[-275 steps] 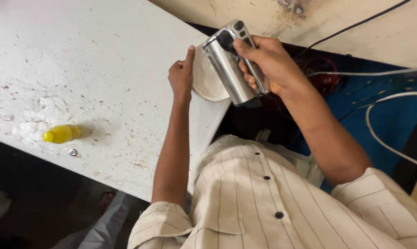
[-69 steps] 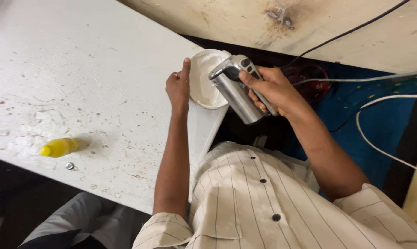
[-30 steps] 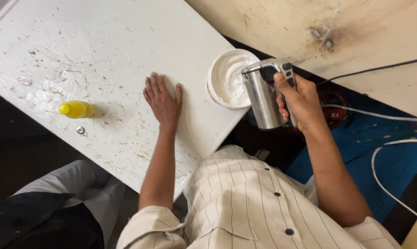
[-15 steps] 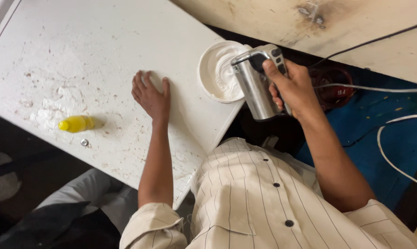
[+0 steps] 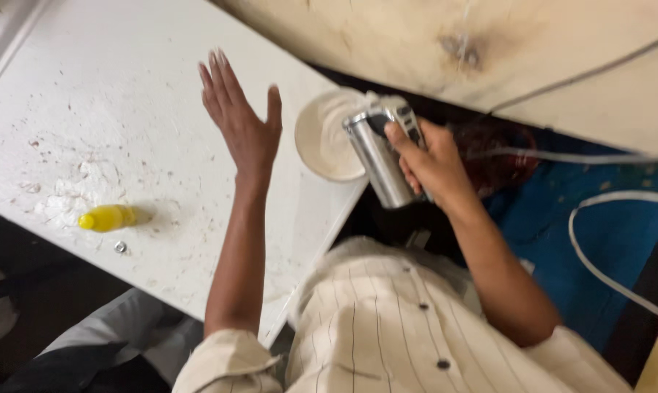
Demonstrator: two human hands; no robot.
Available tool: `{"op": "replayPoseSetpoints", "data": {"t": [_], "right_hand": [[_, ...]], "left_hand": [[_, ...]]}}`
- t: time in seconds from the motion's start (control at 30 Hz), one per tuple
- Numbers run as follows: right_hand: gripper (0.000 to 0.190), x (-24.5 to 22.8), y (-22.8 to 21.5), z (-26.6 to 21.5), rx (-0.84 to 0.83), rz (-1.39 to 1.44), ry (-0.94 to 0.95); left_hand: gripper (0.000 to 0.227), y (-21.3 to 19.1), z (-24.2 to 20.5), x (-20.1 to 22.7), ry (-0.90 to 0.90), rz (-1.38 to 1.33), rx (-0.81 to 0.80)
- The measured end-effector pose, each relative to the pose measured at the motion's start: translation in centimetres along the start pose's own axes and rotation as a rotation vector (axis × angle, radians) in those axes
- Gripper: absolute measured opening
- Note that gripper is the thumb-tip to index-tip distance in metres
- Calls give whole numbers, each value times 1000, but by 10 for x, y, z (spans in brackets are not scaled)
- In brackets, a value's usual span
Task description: The person uses a handheld electric mixer to blend a white substance in a small white bowl. They hold the bowl with one hand and operate the mixer with the other, occasionally scraping the sides of the bowl with their fingers to incorporate the mixture.
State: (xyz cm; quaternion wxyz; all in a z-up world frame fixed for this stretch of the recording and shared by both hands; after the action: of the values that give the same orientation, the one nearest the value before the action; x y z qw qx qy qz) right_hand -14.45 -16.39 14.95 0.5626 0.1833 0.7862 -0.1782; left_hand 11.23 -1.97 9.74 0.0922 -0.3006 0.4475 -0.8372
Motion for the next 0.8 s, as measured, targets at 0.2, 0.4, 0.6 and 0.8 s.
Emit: {"op": "replayPoseSetpoints", "data": {"t": [0.2, 0.4, 0.6, 0.8], "right_hand": [[41, 12, -2, 3, 13, -14, 74], [42, 14, -3, 1, 12, -24, 107], [40, 13, -1, 3, 27, 6, 136], [41, 9, 2, -1, 43, 13, 121]], "left_hand": [[97, 11, -19, -20, -144, 25, -107], [98, -3, -28, -43, -188, 65, -56], [99, -10, -29, -56, -219, 53, -49], [100, -58, -29, -20, -118, 82, 81]]}}
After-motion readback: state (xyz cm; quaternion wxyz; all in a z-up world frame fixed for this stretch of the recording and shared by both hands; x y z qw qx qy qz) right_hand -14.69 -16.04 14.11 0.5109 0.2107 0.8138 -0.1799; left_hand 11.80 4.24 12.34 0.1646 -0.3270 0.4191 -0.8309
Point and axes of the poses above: each hand's wrist, its own z-axis towards the middle knuckle, its own y-axis out of the palm, x = y × z, the point moved 9 cm from there along z, towards the middle knuckle, and after that the axes turned 14 degrees about -x, right-handed, at the moved point
